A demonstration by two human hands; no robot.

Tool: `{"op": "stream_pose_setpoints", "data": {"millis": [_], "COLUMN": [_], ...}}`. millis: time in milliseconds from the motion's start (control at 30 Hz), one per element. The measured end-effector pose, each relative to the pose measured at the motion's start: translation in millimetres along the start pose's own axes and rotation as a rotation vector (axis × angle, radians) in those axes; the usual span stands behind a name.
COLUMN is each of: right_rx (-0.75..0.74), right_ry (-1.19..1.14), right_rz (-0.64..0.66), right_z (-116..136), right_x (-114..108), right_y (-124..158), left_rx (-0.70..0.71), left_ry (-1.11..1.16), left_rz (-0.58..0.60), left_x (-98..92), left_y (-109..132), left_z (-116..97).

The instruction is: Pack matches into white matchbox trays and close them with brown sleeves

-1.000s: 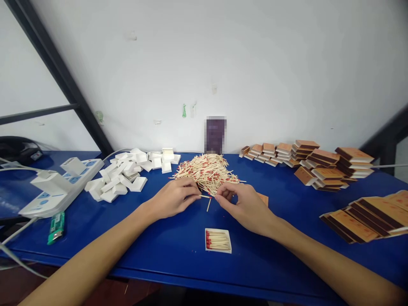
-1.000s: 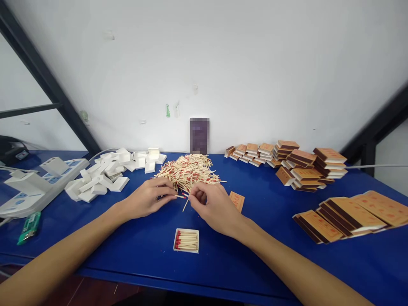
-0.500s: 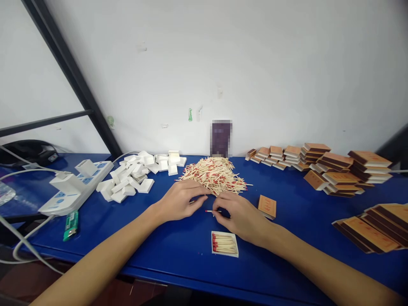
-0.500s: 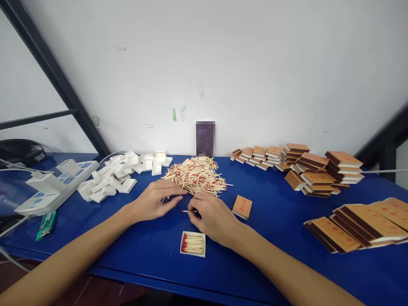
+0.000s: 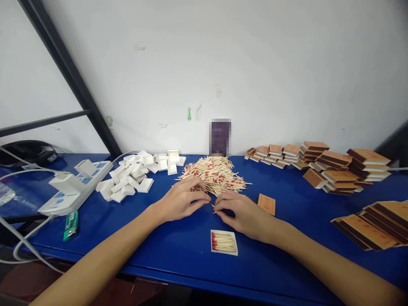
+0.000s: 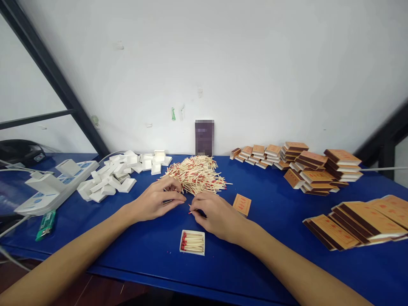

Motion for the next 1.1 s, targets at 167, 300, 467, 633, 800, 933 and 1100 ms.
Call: {"op": "stream_pose_setpoints", "data": {"millis": [167,300,467,633,800,933,1100], "right_rx": [0.026,0.054,0.089,0.092,0.104,0.107,0.07], "right_ry": [-0.009,-0.036,-0.094,-0.066,-0.043,-0.018,-0.032], "right_rz": [-0.038,-0.112,-0.125,-0.126,-0.121,-0.069,-0.006], "right_z": [-3.9,-6.8,-13.3,-13.7,-11.0,-8.1,-7.1], "right_x": [-4.5,-12.2,-14.1,-16.6,-17.6,-12.7,-6.9], "right_y": [-3.5,-5.0,-7.0,-6.8,-3.4,-0.9,-0.9], "left_rx": [0.088,0.135,0.18,0.123,0.024,-0.039,-0.117], "left_ry": [0.021,-0.019,-0.028,-0.001,-0.069,-0.171,-0.135], "left_rz": [0.063,0.042,0.037,0.057,0.079,0.104,0.22], "left_x": [6.4,7.5,17.5,17.8,0.2,-12.7,-13.9], "left_y": [-6.6,-8.5,-9.8,-9.7,-0.2,11.7,19.2], "left_z": [-14.5,-22.5,-30.2,-24.6,-0.2,21.9,35.5]}}
Point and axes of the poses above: each hand's wrist, its own y-axis away from the middle knuckle, its own x-axis out of the palm, z = x × y, the point moved 10 cm from there along -y, towards the middle knuckle, and after that the axes turned 15 degrees about x, right-handed, at the moved point
